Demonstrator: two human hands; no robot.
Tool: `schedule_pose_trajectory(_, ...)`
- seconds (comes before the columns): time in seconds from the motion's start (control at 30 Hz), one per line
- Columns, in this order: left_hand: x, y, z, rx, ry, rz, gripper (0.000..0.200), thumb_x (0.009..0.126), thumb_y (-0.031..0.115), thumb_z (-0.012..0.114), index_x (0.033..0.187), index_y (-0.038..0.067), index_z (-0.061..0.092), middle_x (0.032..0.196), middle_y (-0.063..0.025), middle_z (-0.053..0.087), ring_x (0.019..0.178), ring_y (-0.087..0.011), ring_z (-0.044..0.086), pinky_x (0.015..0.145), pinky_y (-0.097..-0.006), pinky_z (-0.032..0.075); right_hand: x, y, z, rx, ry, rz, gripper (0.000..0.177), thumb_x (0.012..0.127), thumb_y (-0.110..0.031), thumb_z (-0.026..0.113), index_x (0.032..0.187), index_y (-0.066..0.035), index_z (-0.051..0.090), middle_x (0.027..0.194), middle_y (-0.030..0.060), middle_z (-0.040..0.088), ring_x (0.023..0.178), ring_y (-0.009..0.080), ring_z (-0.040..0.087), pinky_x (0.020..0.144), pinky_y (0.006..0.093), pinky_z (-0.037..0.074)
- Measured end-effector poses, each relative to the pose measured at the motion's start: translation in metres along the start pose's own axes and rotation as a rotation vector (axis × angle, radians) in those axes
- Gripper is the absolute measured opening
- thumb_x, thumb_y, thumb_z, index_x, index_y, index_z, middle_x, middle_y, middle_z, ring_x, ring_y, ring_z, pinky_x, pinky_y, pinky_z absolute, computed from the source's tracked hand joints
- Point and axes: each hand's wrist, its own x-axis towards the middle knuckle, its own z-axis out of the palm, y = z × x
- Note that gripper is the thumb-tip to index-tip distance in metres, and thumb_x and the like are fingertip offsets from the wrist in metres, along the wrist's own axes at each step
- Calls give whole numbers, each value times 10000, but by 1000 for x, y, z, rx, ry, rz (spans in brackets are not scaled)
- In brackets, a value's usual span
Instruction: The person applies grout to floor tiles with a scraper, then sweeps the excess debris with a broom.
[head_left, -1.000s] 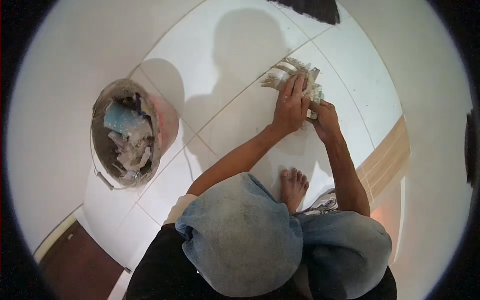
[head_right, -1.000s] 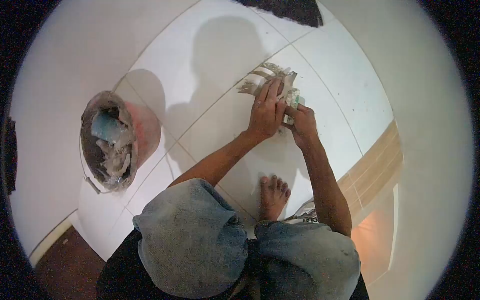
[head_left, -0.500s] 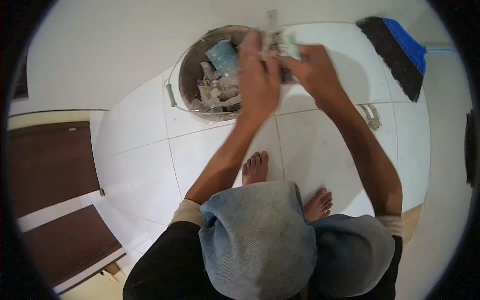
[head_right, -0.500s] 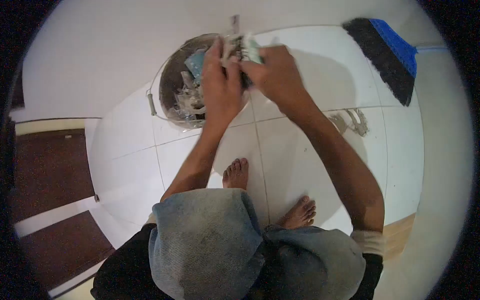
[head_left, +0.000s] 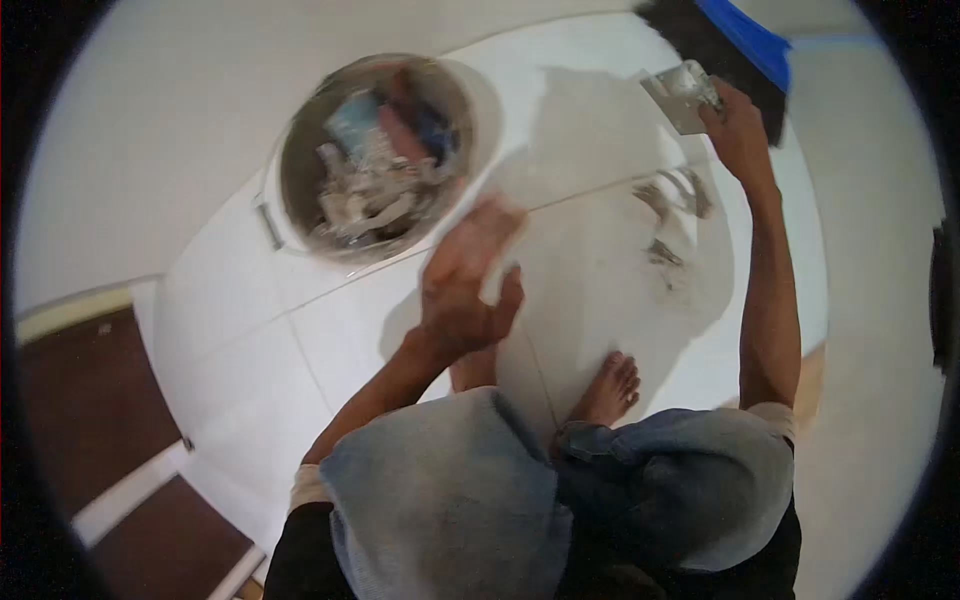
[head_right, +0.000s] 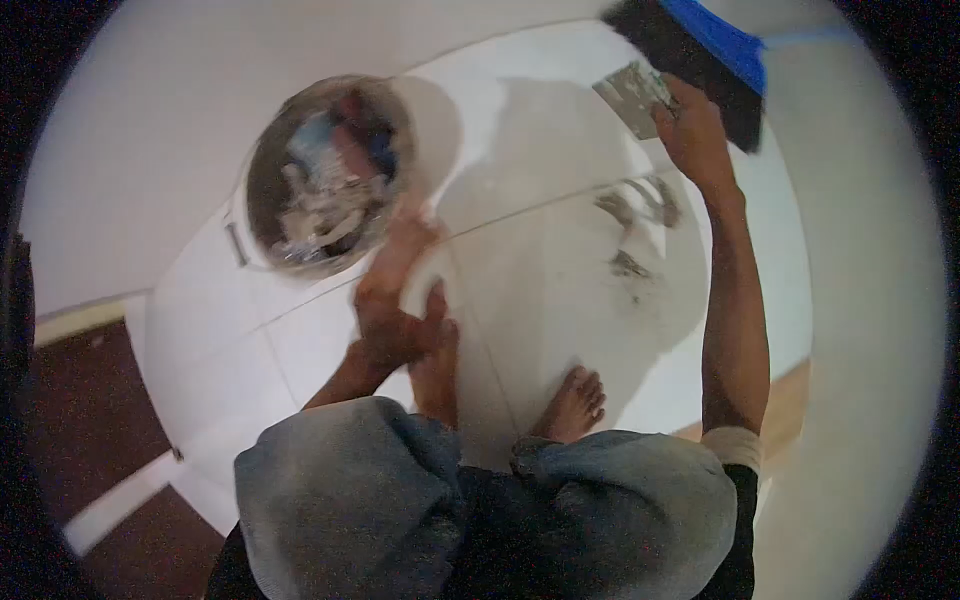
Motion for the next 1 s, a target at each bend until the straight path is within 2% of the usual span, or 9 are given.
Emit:
schedule_pose_trajectory(0.03, -11, -5, 23, -128, -185, -13, 465, 849, 114, 630, 1290, -22, 572, 1355, -218, 566, 1373, -368, 449, 1109, -471, 398, -16, 33, -1, -301, 106, -121, 323, 904, -171, 600, 1204, -56, 632, 975, 211, 711, 845, 371, 699, 769, 479, 544)
schedule_pose_trajectory(0.07, -21, -12, 47, -14, -447, -1, 656, 860, 237, 681, 1409, -39, 450, 1489, -231, 427, 1440, -378, 343, 1165, -502, 312, -30, 46, -9, -367, -48, 60, 307, 916, -161, 570, 1208, -78, 617, 1026, 226, 697, 884, 403, 684, 786, 509, 540)
schedule_pose_trajectory(0.2, -46, -64, 132, 345, -576, -118, 1133, 819, 607, 674, 1546, -60, 117, 1630, -222, 113, 1524, -380, 54, 1199, -602, 43, -78, 85, -7, -473, -327, 371, 295, 918, -128, 540, 1194, -138, 644, 984, 216, 695, 894, 437, 671, 786, 544, 532)
schedule_pose_trajectory(0.33, -8, -61, 182, 339, -585, -44, 1225, 770, 729, 641, 1531, -89, 137, 1626, -251, 104, 1524, -379, 67, 1169, -658, 31, -124, 54, 19, -406, -392, 281, 324, 901, -144, 572, 1206, -158, 680, 978, 176, 700, 888, 365, 674, 821, 498, 537)
schedule_pose_trajectory(0.53, 32, -26, 258, 223, -480, 84, 1247, 758, 774, 619, 1526, -91, 152, 1615, -252, 132, 1520, -365, 95, 1173, -657, 27, -152, -19, 7, -274, -446, 354, 334, 864, -160, 618, 1191, -145, 684, 1009, 178, 697, 924, 355, 672, 827, 488, 533)
schedule_pose_trajectory(0.57, 34, -20, 264, 220, -496, 100, 1248, 761, 777, 614, 1527, -90, 145, 1613, -250, 135, 1520, -359, 99, 1176, -654, 28, -154, 10, 14, -344, -243, 306, 325, 858, -154, 619, 1175, -135, 687, 988, 181, 702, 916, 360, 681, 815, 494, 538)
schedule_pose_trajectory(0.77, 18, -6, 266, -65, -613, 229, 1211, 783, 728, 636, 1542, -62, 120, 1619, -241, 121, 1520, -365, 94, 1190, -634, 29, -66, 132, -1, -478, -46, 406, 320, 888, -110, 545, 1173, -135, 688, 887, 219, 698, 819, 419, 676, 738, 514, 540)
schedule_pose_trajectory(0.93, 18, -41, 228, 222, -542, 46, 1228, 753, 699, 680, 1542, -65, 132, 1625, -243, 127, 1527, -359, 80, 1176, -646, 32, -91, 108, 24, -408, -264, 137, 381, 886, -142, 545, 1239, -200, 677, 941, 177, 712, 866, 348, 697, 809, 492, 547)
schedule_pose_trajectory(1.0, 15, -58, 219, 258, -532, 45, 1229, 739, 728, 663, 1535, -71, 173, 1628, -217, 150, 1530, -345, 75, 1171, -658, 13, -120, 39, 15, -243, -586, 415, 406, 853, -123, 606, 1248, -188, 669, 1100, 137, 710, 1000, 333, 675, 886, 466, 527)
